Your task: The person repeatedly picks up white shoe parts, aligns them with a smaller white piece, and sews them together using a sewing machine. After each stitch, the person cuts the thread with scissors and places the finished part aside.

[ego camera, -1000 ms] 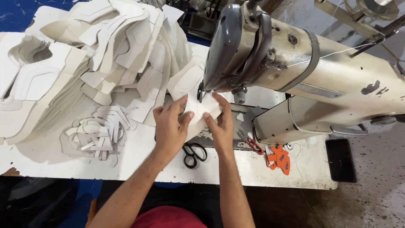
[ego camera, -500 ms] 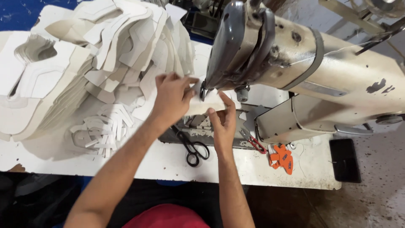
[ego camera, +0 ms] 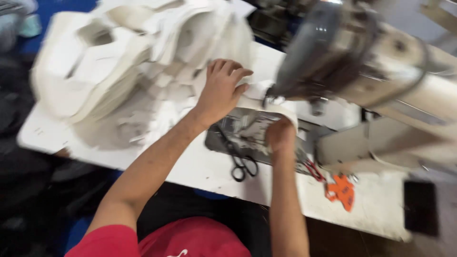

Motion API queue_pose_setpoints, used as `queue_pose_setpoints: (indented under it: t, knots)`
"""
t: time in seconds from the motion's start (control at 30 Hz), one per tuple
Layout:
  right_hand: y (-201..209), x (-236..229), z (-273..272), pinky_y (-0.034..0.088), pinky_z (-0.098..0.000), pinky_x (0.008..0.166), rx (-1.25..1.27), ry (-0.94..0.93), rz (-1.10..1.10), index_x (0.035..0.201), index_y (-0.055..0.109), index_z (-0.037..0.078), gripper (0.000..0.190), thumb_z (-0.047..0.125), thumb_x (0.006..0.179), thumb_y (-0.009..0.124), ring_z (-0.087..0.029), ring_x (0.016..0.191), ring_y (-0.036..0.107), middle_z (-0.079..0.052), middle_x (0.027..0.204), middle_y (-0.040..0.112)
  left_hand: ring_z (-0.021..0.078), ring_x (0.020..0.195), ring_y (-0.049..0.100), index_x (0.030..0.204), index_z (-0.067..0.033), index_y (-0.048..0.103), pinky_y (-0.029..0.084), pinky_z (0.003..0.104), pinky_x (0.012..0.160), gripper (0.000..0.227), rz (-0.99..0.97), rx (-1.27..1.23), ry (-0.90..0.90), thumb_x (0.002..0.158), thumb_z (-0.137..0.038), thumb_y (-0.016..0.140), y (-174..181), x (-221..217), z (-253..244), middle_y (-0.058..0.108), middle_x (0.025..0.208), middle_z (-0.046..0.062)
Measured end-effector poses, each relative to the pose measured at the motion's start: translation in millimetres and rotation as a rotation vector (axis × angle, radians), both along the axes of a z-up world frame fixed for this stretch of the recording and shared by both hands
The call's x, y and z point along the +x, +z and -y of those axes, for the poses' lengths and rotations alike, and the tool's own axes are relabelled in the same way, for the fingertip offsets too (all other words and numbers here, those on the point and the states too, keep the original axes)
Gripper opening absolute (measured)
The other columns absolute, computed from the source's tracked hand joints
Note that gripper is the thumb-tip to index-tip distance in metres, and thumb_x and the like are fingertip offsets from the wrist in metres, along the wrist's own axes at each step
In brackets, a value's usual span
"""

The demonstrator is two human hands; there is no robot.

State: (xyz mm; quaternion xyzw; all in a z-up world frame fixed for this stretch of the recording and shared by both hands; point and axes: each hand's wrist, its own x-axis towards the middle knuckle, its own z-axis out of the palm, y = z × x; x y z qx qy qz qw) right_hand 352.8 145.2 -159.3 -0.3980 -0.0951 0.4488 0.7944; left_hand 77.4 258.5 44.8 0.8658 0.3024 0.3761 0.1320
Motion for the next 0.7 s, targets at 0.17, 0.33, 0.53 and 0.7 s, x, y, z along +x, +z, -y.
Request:
queue_pose_setpoints:
  t: [0.17,0.33,0.53,0.7]
  knots:
    - [94,-26,-22,0.049,-0.0406,0.107,0.095,0.088,-0.082,0.117,0.064,0.008,0.032,0.009,0.086,0.057,-0.02,0.114,0.063,-0.004,0.117,0.071,0.0371,0.131,0.048,0.133,-0.0064,0.062,0.033,0.05,0.117,0.06,0.158,0.09,0.331,0.087,-0.032,0.09,-42,-115,-45,0.057,0.133,0.017]
    - [93,-76,42,0.05,-0.0373,0.104,0.047,0.116,0.151,0.138,0.055,0.007,0.047,0.003,0.091,0.051,-0.02,0.119,0.061,-0.007,0.133,0.058,0.0429,0.12,0.05,0.138,0.0077,0.049,0.039,0.057,0.1,0.093,-0.031,0.079,0.953,0.083,-0.055,0.09,-112,-320,-110,0.054,0.128,0.027]
    - [86,-119,105,0.056,-0.0368,0.094,-0.067,-0.058,0.155,0.127,0.057,0.004,0.033,-0.003,0.097,0.044,-0.025,0.109,0.07,-0.015,0.132,0.065,0.0412,0.122,0.055,0.132,0.0013,0.055,0.045,0.055,0.098,0.084,-0.266,-0.119,1.157,0.087,-0.065,0.081,-111,-345,-91,0.056,0.134,0.022]
    - [87,-145,124,0.056,-0.036,0.084,-0.031,0.035,0.285,0.118,0.064,0.002,0.023,-0.002,0.102,0.049,-0.024,0.095,0.071,-0.016,0.116,0.073,0.041,0.122,0.054,0.134,0.0097,0.053,0.046,0.053,0.098,0.082,-0.413,0.063,1.175,0.087,-0.054,0.078,-121,-348,-107,0.056,0.129,0.021]
